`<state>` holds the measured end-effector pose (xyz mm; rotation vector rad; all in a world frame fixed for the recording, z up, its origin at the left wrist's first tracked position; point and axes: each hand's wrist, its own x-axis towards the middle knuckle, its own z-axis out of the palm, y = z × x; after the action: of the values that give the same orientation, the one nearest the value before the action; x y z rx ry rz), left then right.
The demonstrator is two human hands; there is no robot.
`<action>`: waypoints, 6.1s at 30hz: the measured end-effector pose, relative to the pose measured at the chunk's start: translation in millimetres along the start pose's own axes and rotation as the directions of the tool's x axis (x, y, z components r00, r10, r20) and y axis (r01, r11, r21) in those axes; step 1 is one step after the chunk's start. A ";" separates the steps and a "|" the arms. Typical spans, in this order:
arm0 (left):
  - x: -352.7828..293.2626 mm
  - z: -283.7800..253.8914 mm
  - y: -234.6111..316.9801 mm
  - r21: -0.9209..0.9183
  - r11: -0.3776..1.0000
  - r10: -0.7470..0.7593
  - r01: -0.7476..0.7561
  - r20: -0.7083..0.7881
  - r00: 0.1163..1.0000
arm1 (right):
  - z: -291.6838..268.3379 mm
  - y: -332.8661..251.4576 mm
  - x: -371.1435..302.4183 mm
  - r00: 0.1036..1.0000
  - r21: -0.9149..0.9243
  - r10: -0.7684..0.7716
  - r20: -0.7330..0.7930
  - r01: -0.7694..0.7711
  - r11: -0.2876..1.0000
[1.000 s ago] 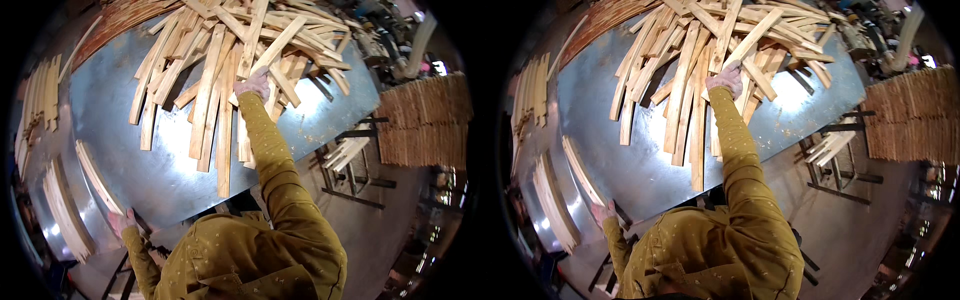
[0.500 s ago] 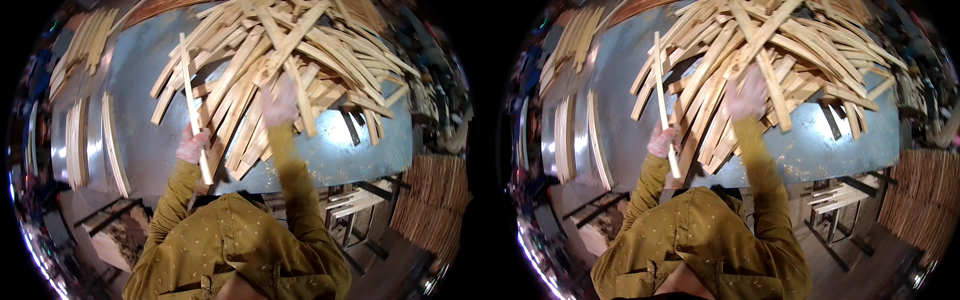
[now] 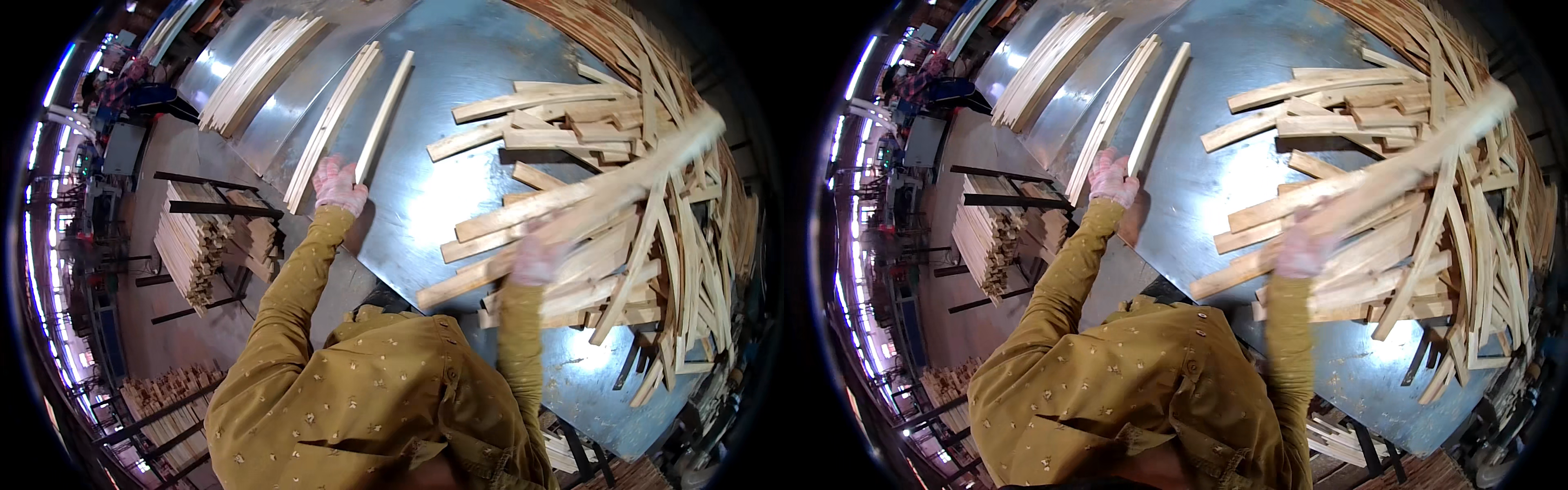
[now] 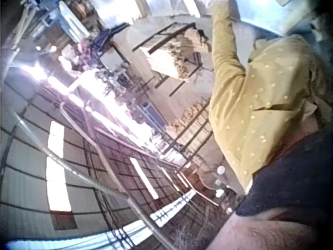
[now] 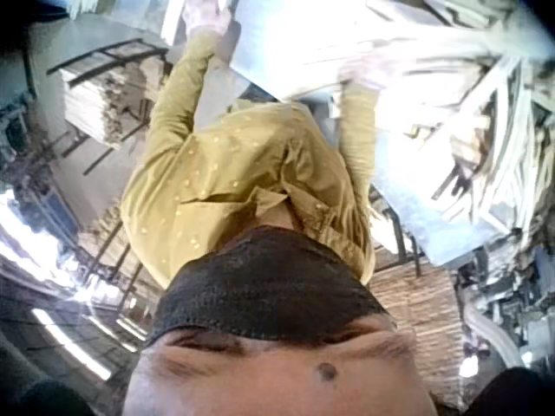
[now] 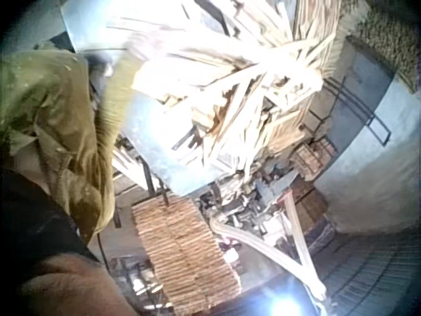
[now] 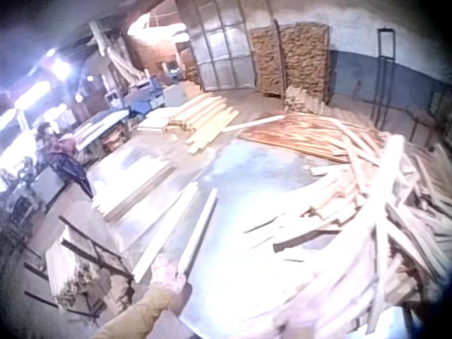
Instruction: The person sorts and stacks thin wooden planks on a metal table. They pick up planks from a pile, align them, and place them into a neat stack, occasionally moving the stack to a different location on the table.
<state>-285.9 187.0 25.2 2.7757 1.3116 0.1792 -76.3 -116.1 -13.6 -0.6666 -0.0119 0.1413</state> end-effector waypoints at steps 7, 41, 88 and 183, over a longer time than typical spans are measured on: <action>70.5 -28.0 -55.5 -0.120 0.921 -0.335 0.369 0.234 0.913 | 115.4 157.2 -89.3 0.731 -0.872 0.652 0.201 -0.170 0.459; 10.4 19.3 264.2 -0.448 0.708 0.675 -0.547 0.198 0.711 | -48.7 -231.2 76.4 0.932 -0.769 -0.299 0.206 -0.034 -0.638; -49.1 -54.2 0.6 -0.825 0.361 0.505 0.436 0.566 0.652 | -6.2 -69.5 149.1 0.931 -0.611 0.313 0.187 0.359 -0.705; -1.5 -11.9 48.4 -0.578 -0.420 0.177 0.700 0.705 0.687 | 23.0 -197.2 91.4 1.000 -0.933 -0.015 0.016 0.020 0.358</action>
<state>-251.4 155.2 42.1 0.5997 0.8317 0.2235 37.9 -242.8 123.0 -1.8674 -0.1156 0.1033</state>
